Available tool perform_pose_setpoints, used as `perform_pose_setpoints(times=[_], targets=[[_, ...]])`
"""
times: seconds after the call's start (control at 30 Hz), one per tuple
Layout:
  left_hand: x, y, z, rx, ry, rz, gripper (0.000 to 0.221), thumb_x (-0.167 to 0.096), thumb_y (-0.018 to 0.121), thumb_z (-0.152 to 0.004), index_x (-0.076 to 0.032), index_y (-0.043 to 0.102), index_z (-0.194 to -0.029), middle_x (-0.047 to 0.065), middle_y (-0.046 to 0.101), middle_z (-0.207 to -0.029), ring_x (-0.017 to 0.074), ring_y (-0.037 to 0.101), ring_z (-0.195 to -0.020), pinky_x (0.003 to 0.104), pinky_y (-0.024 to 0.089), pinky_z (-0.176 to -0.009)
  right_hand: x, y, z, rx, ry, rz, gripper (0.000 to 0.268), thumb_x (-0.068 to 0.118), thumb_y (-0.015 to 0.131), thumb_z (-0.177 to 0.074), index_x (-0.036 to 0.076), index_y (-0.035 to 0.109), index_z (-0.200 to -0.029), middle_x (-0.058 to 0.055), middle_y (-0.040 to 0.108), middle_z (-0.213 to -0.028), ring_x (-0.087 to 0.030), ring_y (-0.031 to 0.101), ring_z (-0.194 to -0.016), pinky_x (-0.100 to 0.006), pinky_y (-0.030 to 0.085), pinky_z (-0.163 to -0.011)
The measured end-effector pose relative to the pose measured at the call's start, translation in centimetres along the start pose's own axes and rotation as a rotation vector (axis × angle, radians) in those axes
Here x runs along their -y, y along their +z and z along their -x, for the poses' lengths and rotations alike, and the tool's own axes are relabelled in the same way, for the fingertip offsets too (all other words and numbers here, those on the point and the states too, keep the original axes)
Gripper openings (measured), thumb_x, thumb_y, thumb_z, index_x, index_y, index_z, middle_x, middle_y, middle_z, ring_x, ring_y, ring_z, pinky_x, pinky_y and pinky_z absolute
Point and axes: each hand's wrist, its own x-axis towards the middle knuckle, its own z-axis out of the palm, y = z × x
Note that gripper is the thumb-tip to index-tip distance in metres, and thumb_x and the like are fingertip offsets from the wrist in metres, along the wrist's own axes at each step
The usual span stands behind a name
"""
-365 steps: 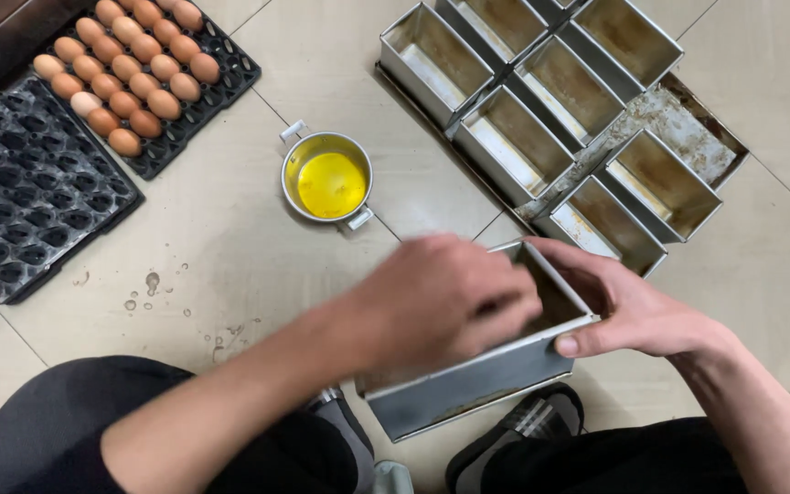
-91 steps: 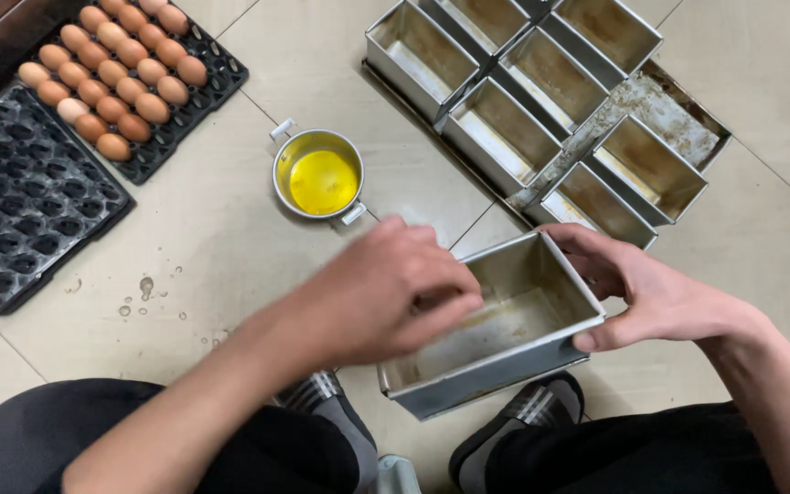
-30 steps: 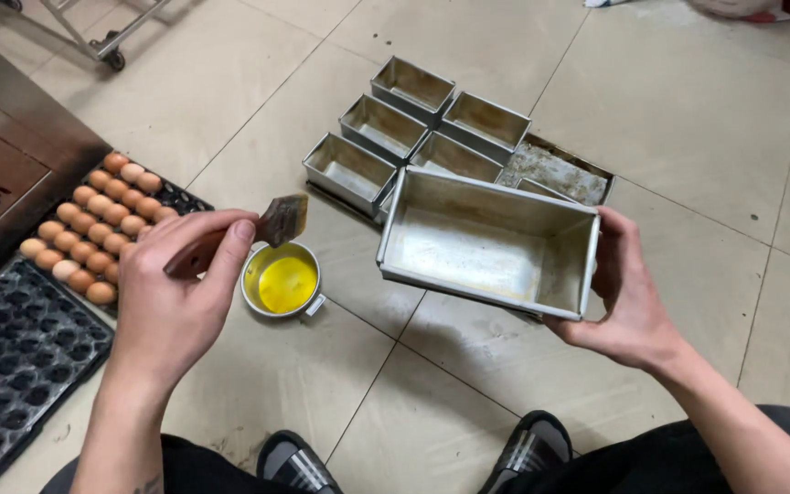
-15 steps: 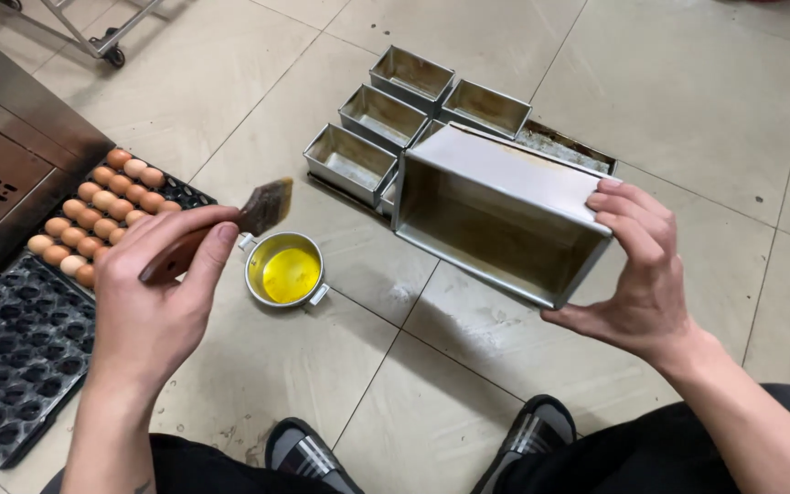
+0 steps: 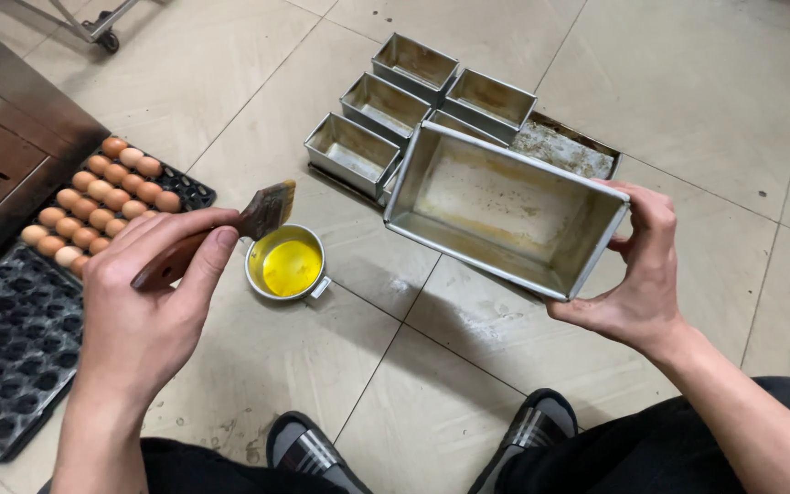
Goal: Greasing the interior of metal bread tins using a brush and oil
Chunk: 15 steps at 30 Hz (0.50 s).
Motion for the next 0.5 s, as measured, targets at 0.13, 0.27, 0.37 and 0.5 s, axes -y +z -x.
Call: perform_pose_setpoints(times=[0.13, 0.27, 0.37, 0.5], targets=[[0.0, 0.9, -0.7, 0.019, -0.064, 0.015, 0.015, -0.008, 0.075, -0.115, -0.002, 0.086, -0.123, 0.013, 0.084, -0.118, 0.0207, 0.075, -0.107, 0.032, 0.059, -0.092, -0.7, -4.0, -2.9, 0.035, 0.044, -0.031, 0.127, 0.027, 0.098, -0.057, -0.002, 0.035, -0.164, -0.026, 0.04, -0.163, -0.041, 0.049, -0.151, -0.054, 0.064, -0.097], [0.0, 3.0, -1.7, 0.093, -0.089, -0.001, 0.016, -0.011, 0.074, -0.113, -0.005, 0.086, -0.121, 0.009, 0.086, -0.113, 0.0203, 0.072, -0.1, 0.034, 0.054, -0.083, -2.4, -11.7, -7.4, 0.14, 0.322, 0.079, 0.118, -0.006, 0.096, -0.064, -0.01, 0.029, -0.161, -0.037, 0.045, -0.161, -0.049, 0.05, -0.151, -0.07, 0.059, -0.108], [-0.8, 4.0, -2.3, 0.15, -0.098, -0.015, 0.018, -0.011, 0.077, -0.105, -0.008, 0.088, -0.119, 0.006, 0.087, -0.105, 0.0174, 0.074, -0.094, 0.032, 0.055, -0.08, -9.7, -14.1, -5.7, 0.044, 0.606, 0.205, 0.103, 0.005, 0.096, -0.078, -0.009, 0.039, -0.164, -0.032, 0.055, -0.163, -0.045, 0.059, -0.143, -0.057, 0.056, -0.098], [1.0, 6.3, -2.1, 0.108, 0.027, -0.018, 0.02, -0.007, 0.079, -0.103, -0.004, 0.086, -0.121, 0.008, 0.086, -0.111, 0.0173, 0.075, -0.098, 0.031, 0.056, -0.096, -21.0, -12.1, -3.9, -0.038, 0.783, 0.192, 0.103, 0.015, 0.098, -0.079, -0.004, 0.041, -0.162, -0.028, 0.061, -0.152, -0.037, 0.062, -0.136, -0.05, 0.054, -0.1]])
